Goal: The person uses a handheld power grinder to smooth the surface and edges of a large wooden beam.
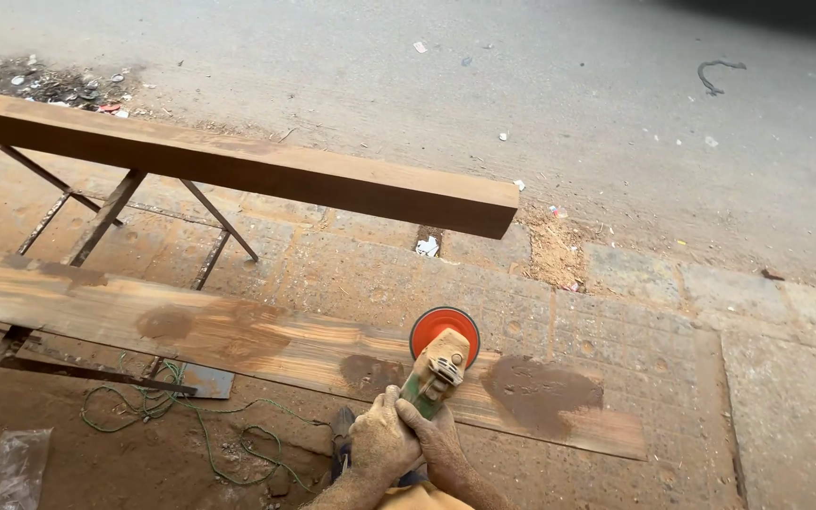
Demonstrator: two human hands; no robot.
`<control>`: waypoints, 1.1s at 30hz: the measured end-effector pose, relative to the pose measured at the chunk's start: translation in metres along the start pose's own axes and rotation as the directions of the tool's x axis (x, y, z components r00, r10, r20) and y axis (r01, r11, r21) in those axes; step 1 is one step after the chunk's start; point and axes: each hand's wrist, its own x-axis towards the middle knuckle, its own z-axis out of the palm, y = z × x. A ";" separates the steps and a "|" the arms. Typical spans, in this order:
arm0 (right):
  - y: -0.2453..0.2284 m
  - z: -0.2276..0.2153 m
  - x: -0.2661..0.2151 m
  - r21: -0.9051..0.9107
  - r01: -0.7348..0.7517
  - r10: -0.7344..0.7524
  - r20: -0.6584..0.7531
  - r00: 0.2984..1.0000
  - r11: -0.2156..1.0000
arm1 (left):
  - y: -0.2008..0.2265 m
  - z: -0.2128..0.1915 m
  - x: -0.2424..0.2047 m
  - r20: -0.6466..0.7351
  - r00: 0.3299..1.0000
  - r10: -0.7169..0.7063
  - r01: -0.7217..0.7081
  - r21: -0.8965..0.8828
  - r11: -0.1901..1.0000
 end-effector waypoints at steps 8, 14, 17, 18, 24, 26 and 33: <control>-0.030 -0.033 -0.003 0.046 0.183 -0.175 -0.139 0.975 0.982 | 0.009 -0.001 0.000 0.166 0.982 0.086 -0.031 -0.307 0.951; -0.051 -0.056 0.002 0.052 0.272 -0.264 -0.130 0.956 0.961 | -0.007 0.047 0.010 0.295 0.913 0.283 -0.110 -0.490 0.865; -0.055 -0.053 0.006 0.178 0.355 -0.301 -0.275 0.913 0.918 | 0.004 0.059 0.004 0.054 0.947 0.317 -0.249 -0.499 0.830; -0.055 -0.056 0.006 0.170 0.352 -0.301 -0.267 0.915 0.920 | 0.006 0.064 0.005 0.047 0.949 0.311 -0.246 -0.504 0.828; -0.062 -0.084 0.001 0.283 0.403 -0.261 -0.430 0.864 0.870 | 0.015 0.057 0.013 0.136 0.917 0.376 -0.322 -0.309 0.895; -0.061 -0.099 -0.016 0.185 0.464 -0.375 -0.372 0.849 0.866 | 0.008 0.048 0.017 0.416 0.812 0.409 -0.238 -0.403 0.884; -0.081 -0.150 -0.077 0.012 0.486 -0.433 -0.436 0.789 0.874 | -0.175 0.007 0.106 -0.175 0.984 0.009 -0.018 -0.046 0.999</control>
